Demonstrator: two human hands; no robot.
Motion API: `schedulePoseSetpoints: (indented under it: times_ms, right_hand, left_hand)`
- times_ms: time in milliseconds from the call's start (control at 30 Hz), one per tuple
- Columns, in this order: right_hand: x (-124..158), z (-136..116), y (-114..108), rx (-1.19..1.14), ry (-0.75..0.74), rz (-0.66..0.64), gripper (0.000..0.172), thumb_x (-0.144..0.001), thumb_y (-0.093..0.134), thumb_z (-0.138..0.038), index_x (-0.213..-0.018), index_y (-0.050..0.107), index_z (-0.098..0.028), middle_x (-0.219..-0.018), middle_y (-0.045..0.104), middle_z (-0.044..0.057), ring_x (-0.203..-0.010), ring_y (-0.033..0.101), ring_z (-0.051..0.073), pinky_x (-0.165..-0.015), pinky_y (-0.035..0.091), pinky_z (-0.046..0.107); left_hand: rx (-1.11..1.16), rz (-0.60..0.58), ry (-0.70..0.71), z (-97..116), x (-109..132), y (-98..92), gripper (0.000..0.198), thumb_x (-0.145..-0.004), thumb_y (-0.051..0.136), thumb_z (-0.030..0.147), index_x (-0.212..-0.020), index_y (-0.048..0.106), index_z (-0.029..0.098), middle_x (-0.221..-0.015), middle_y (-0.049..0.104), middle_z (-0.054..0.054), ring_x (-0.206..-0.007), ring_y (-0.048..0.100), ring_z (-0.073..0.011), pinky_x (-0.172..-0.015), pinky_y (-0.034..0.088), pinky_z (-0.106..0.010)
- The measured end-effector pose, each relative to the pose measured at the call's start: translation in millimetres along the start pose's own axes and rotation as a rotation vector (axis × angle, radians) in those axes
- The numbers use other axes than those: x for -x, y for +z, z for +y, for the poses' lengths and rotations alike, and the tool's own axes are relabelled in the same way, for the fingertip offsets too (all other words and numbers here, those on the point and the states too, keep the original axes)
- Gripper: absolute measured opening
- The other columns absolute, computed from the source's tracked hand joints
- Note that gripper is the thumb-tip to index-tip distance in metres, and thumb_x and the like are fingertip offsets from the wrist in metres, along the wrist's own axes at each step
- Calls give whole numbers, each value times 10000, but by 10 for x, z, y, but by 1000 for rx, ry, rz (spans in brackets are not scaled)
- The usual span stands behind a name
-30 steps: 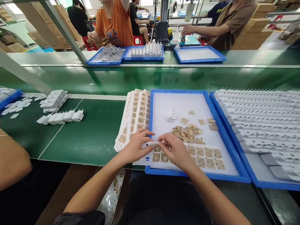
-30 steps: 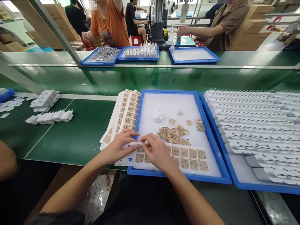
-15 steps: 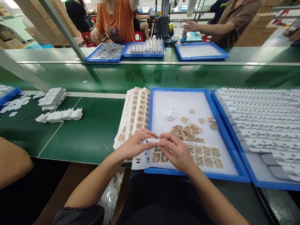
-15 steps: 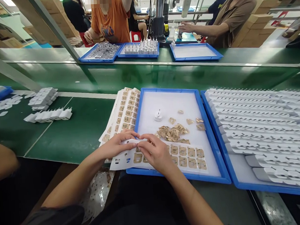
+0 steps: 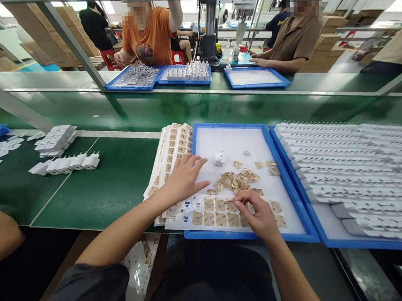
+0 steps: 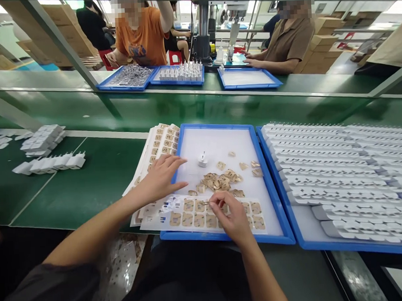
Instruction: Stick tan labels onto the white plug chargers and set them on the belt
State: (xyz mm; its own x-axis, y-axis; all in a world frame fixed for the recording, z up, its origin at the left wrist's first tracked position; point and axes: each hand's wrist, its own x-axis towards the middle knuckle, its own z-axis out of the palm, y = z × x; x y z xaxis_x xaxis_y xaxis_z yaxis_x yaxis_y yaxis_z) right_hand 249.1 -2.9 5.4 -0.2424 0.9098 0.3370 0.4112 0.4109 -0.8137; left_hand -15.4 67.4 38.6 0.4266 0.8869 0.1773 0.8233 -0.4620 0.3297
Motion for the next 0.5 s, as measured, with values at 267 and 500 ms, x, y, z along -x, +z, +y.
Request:
schedulePoseSetpoints:
  times_ms: [267,500]
  right_hand:
    - [60,54,57,54,-39,66,96,-978,585,-248,-900,633,-221,-936,689,65,-786,633,176,-688,529,307]
    - [88,59,40,-59,16,91,96,-986,576,-257,-922,642,-229,-859,684,33,-758,632,173,-704,528,303]
  left_hand:
    - [-182,-158,249,424,-1002,258,388,-847,547,-42,-1160,690,139,-1317,667,-197,-1304,564,-341,-1058,442,-487]
    - [337,-47,-22,200,-333,42,369,-888,721,407,-1192,626,220,-1161,721,-67,-1046,695,-248,-838,569,-333]
